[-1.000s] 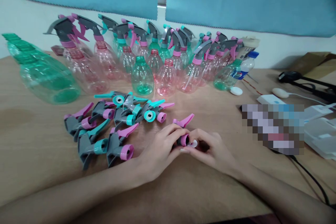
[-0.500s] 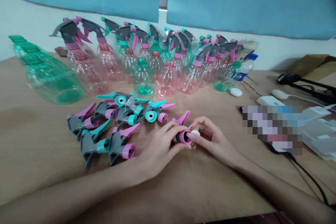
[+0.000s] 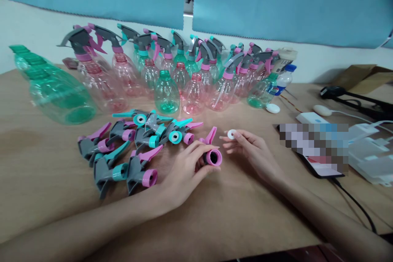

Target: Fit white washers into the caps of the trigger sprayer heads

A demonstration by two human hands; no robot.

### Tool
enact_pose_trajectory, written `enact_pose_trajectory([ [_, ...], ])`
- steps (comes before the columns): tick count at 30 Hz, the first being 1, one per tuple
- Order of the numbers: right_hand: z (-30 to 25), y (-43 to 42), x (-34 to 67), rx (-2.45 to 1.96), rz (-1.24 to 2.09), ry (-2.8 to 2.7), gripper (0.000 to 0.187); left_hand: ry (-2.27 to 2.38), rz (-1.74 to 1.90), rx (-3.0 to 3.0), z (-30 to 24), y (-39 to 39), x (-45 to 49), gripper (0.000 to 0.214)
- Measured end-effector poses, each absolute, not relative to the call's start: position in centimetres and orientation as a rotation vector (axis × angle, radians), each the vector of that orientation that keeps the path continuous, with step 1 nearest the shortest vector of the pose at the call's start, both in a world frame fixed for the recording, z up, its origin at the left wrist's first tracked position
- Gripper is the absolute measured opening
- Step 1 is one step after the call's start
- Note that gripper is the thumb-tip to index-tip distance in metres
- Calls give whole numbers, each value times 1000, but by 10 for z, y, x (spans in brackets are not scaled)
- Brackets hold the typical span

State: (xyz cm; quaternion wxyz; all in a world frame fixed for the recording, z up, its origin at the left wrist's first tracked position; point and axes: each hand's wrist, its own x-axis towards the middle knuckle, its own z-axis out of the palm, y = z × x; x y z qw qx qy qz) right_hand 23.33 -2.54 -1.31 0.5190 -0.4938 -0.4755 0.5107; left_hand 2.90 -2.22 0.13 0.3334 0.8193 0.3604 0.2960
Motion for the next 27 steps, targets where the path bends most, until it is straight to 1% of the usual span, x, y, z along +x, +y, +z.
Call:
enact_pose_trajectory([
  [6, -4, -32, 230, -1231, 1134, -1297, 22, 956, 778, 2145, 0, -23, 29, 20],
  [12, 0, -35, 229, -1152, 1186, -1373, 27, 937, 780, 2157, 0, -22, 29, 22],
  [18, -6, -36, 227, -1127, 1283, -1392, 21, 880, 792, 2190, 1, -22, 30, 17],
  [23, -7, -40, 223, -1078, 1356, -1348, 21, 881, 810, 2210, 1, -22, 30, 26],
  [27, -7, -43, 221, -1077, 1363, -1415, 21, 889, 786, 2236, -1, -22, 31, 26],
])
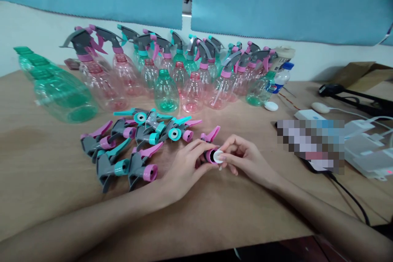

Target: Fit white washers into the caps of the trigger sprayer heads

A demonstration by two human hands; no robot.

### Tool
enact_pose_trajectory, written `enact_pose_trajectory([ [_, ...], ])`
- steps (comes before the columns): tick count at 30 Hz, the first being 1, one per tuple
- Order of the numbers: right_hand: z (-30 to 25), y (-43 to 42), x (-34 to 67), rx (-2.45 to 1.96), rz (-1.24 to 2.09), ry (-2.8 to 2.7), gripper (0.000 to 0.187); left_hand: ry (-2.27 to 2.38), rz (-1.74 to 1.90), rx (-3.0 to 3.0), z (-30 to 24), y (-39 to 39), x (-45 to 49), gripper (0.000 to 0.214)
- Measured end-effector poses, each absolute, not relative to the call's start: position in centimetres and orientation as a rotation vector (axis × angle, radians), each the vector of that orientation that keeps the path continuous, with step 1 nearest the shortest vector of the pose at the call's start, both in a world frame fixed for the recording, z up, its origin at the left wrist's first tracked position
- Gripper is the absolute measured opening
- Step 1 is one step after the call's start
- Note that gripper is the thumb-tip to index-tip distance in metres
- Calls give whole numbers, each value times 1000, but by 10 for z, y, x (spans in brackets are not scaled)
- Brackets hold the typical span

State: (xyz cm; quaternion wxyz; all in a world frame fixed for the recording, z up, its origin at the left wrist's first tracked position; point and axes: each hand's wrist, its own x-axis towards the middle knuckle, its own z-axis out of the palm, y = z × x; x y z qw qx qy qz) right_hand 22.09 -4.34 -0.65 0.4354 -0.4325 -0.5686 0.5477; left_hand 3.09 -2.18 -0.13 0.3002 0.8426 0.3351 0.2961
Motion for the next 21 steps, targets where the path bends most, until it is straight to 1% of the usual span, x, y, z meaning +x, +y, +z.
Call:
enact_pose_trajectory([
  [4, -12, -45, 221, -1097, 1341, -1471, 26, 852, 740, 2272, -1, -22, 31, 18],
  [7, -17, -47, 222, -1159, 1234, -1520, 28, 822, 722, 2290, -1, -22, 31, 21],
  [11, -14, -48, 224, -1204, 1014, -1574, 22, 824, 717, 2318, -1, -23, 31, 23],
  [15, -3, -48, 227, -1141, 721, -1708, 16, 824, 719, 2306, -2, -23, 30, 25],
  [19, 6, -48, 230, -1038, 612, -1982, 6, 832, 738, 2297, -3, -23, 29, 24],
  [21, 6, -47, 231, -1018, 597, -2077, 12, 839, 733, 2294, -4, -23, 29, 22],
])
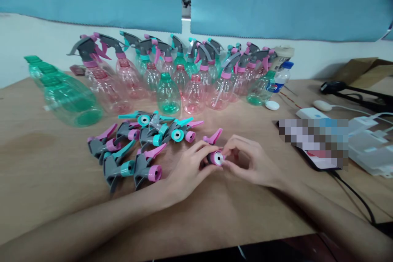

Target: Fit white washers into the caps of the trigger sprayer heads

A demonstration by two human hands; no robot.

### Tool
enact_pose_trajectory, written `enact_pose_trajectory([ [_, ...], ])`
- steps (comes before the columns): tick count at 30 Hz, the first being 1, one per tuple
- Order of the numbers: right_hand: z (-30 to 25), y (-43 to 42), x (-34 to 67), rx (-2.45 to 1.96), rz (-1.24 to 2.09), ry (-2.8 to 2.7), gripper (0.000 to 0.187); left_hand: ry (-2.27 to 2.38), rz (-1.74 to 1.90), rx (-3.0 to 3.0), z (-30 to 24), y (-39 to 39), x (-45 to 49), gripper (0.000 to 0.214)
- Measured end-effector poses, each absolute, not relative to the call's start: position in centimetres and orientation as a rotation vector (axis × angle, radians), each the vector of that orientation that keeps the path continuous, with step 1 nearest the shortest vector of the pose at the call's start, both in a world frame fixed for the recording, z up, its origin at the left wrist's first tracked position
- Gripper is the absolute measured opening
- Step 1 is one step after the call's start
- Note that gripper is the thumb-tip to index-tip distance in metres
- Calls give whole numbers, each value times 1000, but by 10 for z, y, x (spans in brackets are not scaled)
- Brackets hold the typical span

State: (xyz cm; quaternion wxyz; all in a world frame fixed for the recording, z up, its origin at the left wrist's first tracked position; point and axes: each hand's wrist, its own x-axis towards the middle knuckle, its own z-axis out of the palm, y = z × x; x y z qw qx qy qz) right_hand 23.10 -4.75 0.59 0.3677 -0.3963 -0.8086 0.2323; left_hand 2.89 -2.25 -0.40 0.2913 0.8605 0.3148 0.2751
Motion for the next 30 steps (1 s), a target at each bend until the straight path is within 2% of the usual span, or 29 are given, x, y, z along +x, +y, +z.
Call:
enact_pose_trajectory([
  [11, 1, -46, 233, -1060, 573, -2149, 24, 831, 725, 2308, -5, -22, 30, 22],
  [23, -2, -49, 229, -1146, 586, -2122, 15, 831, 723, 2313, -5, -22, 30, 22],
  [30, -4, -49, 227, -1179, 630, -2080, 17, 849, 725, 2318, -5, -24, 31, 21],
])
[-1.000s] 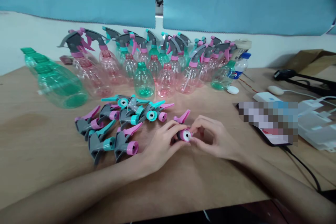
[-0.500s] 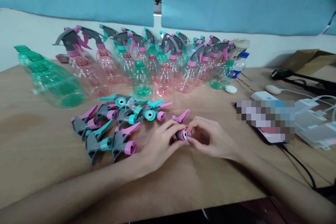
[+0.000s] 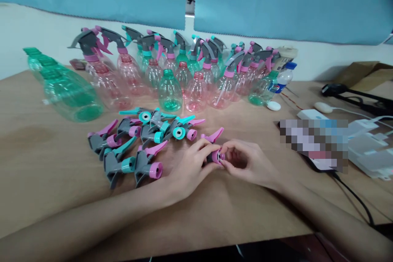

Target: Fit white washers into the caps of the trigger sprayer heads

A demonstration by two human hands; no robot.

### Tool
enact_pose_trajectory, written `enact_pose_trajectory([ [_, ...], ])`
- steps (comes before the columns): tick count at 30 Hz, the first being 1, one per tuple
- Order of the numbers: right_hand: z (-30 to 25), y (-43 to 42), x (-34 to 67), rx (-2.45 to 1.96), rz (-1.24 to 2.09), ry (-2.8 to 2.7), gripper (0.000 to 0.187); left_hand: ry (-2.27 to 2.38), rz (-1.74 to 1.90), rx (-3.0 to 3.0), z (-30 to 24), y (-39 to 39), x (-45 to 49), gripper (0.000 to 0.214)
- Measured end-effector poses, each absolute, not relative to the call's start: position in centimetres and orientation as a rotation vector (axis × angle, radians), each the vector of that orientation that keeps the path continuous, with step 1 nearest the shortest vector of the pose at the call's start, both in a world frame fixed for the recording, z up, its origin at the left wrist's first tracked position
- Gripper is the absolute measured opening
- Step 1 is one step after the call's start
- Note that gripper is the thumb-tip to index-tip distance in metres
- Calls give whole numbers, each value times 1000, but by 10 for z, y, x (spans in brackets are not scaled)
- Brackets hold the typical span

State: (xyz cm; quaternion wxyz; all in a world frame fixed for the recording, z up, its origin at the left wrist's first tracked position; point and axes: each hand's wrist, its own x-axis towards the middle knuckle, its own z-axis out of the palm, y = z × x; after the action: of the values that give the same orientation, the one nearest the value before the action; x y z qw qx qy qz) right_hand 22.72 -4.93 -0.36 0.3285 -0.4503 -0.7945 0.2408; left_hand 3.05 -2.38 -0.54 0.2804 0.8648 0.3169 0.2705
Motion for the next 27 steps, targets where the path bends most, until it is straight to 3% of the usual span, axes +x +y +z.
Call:
enact_pose_trajectory([
  [27, -4, -54, 223, -1194, 541, -2098, 8, 833, 697, 2387, -8, -24, 31, 20],
])
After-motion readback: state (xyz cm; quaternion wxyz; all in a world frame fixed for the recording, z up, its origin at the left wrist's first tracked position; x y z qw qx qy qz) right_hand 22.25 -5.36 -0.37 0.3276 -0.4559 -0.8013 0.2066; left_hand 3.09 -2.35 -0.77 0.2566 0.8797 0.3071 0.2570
